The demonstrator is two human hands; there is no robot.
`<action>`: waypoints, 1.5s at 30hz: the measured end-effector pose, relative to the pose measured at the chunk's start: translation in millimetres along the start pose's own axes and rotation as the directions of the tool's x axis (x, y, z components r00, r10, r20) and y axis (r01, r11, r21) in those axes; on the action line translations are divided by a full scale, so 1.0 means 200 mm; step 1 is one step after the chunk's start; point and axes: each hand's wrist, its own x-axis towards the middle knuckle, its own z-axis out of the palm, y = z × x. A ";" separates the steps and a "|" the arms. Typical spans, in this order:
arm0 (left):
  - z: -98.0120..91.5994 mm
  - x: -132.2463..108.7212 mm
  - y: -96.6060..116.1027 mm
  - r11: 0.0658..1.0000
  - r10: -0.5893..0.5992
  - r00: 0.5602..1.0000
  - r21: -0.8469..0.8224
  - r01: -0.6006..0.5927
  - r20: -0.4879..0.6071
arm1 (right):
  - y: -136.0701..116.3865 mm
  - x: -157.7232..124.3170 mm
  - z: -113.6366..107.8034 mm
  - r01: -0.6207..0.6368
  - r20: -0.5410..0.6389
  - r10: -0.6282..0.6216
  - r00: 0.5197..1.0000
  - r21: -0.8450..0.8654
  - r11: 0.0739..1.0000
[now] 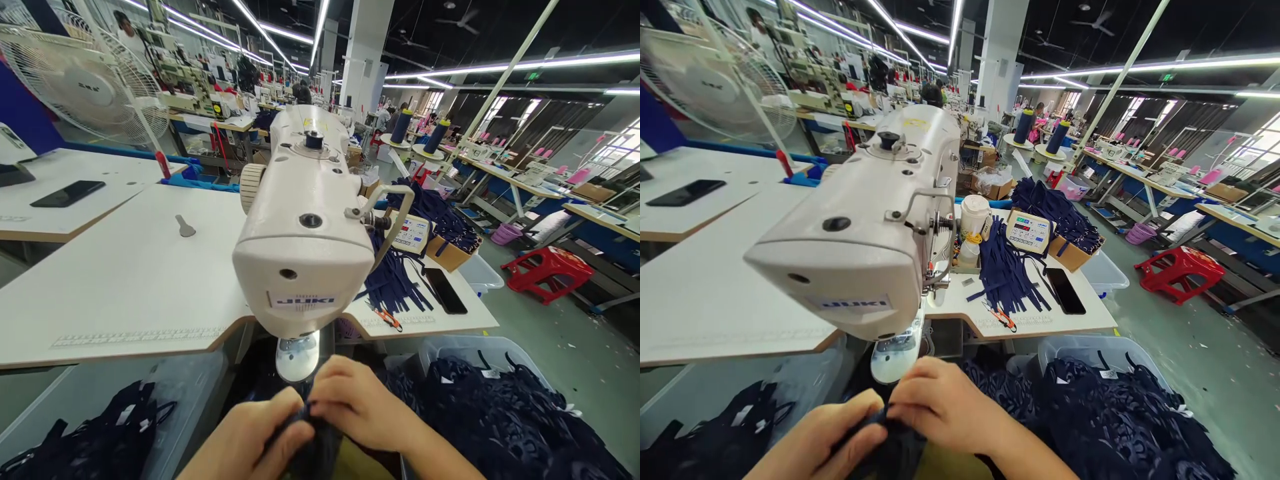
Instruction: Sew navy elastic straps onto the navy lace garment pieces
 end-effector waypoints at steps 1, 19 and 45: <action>0.00 0.01 -0.01 0.997 -0.064 0.998 -0.045 0.064 -0.003 | 0.02 0.03 0.02 0.007 -0.051 -0.013 0.999 -0.099 0.995; 0.08 0.07 -0.11 0.597 0.552 0.769 0.796 -0.094 -0.323 | 0.20 0.06 0.20 -0.253 -0.421 0.128 0.898 -0.256 0.933; 0.13 0.14 -0.03 0.529 0.493 0.751 0.836 0.142 -0.439 | 0.24 0.17 0.18 -0.476 -0.435 0.477 0.764 0.121 0.871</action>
